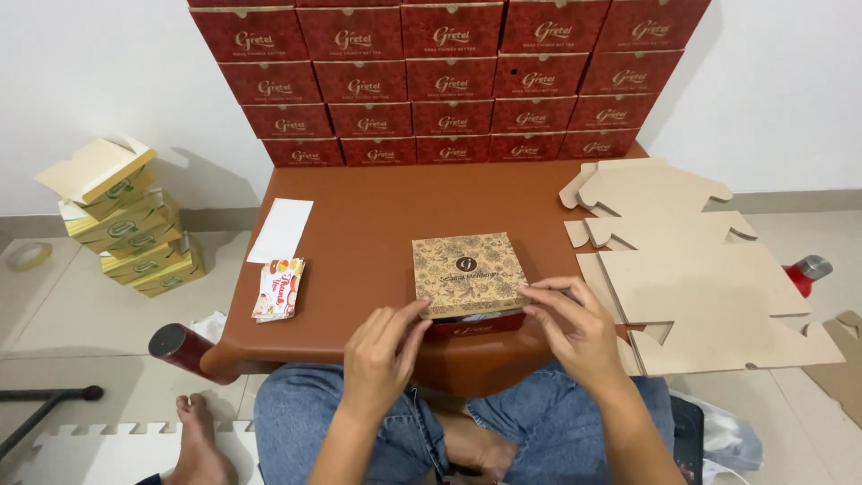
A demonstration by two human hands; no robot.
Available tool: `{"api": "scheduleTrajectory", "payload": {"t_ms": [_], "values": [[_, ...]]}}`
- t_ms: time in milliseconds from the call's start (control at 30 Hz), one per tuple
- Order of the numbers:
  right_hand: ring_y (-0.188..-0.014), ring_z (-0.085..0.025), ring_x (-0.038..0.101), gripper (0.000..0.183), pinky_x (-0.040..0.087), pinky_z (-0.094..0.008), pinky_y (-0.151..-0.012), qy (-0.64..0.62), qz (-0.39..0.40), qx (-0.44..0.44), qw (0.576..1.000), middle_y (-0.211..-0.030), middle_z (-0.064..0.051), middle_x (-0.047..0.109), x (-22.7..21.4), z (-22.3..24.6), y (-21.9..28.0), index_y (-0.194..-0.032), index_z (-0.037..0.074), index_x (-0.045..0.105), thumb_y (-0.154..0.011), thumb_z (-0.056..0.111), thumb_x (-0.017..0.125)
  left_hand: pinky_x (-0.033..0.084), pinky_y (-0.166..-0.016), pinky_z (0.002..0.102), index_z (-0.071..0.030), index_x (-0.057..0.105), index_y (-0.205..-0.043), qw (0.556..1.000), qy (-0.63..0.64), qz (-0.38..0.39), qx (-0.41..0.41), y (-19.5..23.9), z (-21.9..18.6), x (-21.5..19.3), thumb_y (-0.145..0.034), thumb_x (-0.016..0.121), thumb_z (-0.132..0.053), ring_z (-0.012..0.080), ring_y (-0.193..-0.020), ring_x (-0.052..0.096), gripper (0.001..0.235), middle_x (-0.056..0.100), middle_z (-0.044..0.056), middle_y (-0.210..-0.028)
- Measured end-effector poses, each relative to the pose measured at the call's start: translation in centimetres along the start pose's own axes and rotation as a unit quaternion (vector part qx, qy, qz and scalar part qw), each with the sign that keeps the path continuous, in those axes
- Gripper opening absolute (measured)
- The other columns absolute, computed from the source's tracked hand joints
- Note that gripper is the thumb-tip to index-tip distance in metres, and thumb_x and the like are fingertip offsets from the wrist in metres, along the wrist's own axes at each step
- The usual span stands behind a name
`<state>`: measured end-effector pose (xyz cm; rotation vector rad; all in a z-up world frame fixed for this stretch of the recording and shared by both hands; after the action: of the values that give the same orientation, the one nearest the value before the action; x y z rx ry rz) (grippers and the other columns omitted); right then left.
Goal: Assembling a cardboard box by folding flaps and placing a small product inside.
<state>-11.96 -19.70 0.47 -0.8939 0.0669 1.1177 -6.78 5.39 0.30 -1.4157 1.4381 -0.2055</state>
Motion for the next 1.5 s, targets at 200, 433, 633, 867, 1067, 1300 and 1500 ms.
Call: {"api": "scheduleTrajectory", "payload": {"t_ms": [200, 433, 633, 867, 1067, 1300, 1500], "values": [[-0.093, -0.015, 0.068, 0.025, 0.058, -0.025, -0.084, 0.017, -0.009, 0.020, 1.000, -0.106, -0.004, 0.070, -0.4, 1.3, -0.2, -0.100, 0.007, 0.079, -0.078, -0.004, 0.073, 0.048, -0.057, 0.024, -0.012, 0.078, -0.099, 0.998, -0.057, 0.003, 0.021, -0.4, -0.7, -0.7, -0.085, 0.075, -0.011, 0.0093, -0.062, 0.055, 0.014, 0.067, -0.003, -0.080], [-0.066, -0.007, 0.060, 0.039, 0.044, -0.016, -0.046, 0.058, 0.005, 0.006, 0.998, -0.104, -0.004, 0.071, -0.4, 0.4, 0.6, -0.106, 0.013, 0.079, -0.075, -0.008, 0.071, 0.048, -0.058, 0.026, -0.009, 0.077, -0.098, 0.999, -0.035, 0.002, 0.013, -0.5, -1.0, -1.1, -0.083, 0.075, -0.008, 0.0112, -0.061, 0.056, 0.015, 0.066, -0.002, -0.080], [-0.068, -0.007, 0.062, 0.038, 0.047, -0.016, -0.048, 0.079, 0.006, -0.008, 0.997, -0.107, -0.005, 0.072, -0.1, 0.4, 1.3, -0.107, 0.011, 0.079, -0.076, -0.008, 0.069, 0.043, -0.051, 0.021, -0.012, 0.078, -0.094, 0.999, -0.042, -0.011, 0.028, 0.8, 0.5, 0.0, -0.084, 0.076, -0.013, 0.0081, -0.059, 0.049, 0.010, 0.065, -0.002, -0.076], [-0.091, -0.013, 0.069, 0.034, 0.059, -0.021, -0.073, 0.162, -0.007, -0.062, 0.985, -0.122, -0.009, 0.068, 1.3, -0.4, 2.8, -0.110, 0.009, 0.076, -0.077, 0.000, 0.072, 0.064, -0.074, 0.026, -0.017, 0.080, -0.099, 0.998, -0.016, -0.001, -0.059, 2.0, 0.8, 1.0, -0.080, 0.078, -0.015, 0.0150, -0.085, 0.073, 0.020, 0.069, 0.004, -0.109], [-0.098, -0.023, 0.077, 0.039, 0.063, -0.029, -0.084, 0.124, -0.048, -0.016, 0.991, -0.121, -0.013, 0.073, 2.3, -0.3, 3.4, -0.118, 0.005, 0.069, -0.080, 0.000, 0.069, 0.062, -0.078, 0.027, -0.009, 0.076, -0.102, 0.993, 0.062, -0.028, -0.101, 1.8, 0.4, 2.0, -0.081, 0.073, -0.005, 0.0169, -0.094, 0.076, 0.022, 0.071, 0.004, -0.118], [-0.090, -0.018, 0.076, 0.046, 0.065, -0.025, -0.078, 0.129, -0.118, -0.071, 0.982, -0.120, -0.011, 0.073, -2.6, 0.2, -3.5, -0.121, 0.006, 0.066, -0.077, -0.006, 0.070, 0.063, -0.065, 0.023, -0.010, 0.076, -0.106, 0.995, 0.096, -0.041, -0.010, -8.5, -2.3, 1.5, -0.083, 0.073, -0.005, 0.0142, -0.076, 0.075, 0.025, 0.072, 0.003, -0.116], [-0.093, -0.037, 0.072, 0.038, 0.062, -0.039, -0.075, 0.142, -0.214, -0.132, 0.957, -0.109, -0.020, 0.072, -9.9, 3.9, -15.4, -0.127, 0.003, 0.067, -0.091, -0.009, 0.066, 0.063, -0.071, 0.044, -0.011, 0.075, -0.113, 0.984, 0.121, -0.078, 0.102, -23.1, -6.3, 1.6, -0.091, 0.073, -0.009, 0.0347, -0.093, 0.074, 0.022, 0.072, 0.009, -0.107]]}}
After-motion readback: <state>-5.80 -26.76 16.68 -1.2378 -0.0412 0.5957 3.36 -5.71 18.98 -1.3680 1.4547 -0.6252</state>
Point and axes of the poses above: each hand's wrist, its own y-axis away from the middle knuckle, its own x-axis out of the palm, z = x × y, the point moved 2 cm from there along -y, towards the middle knuckle
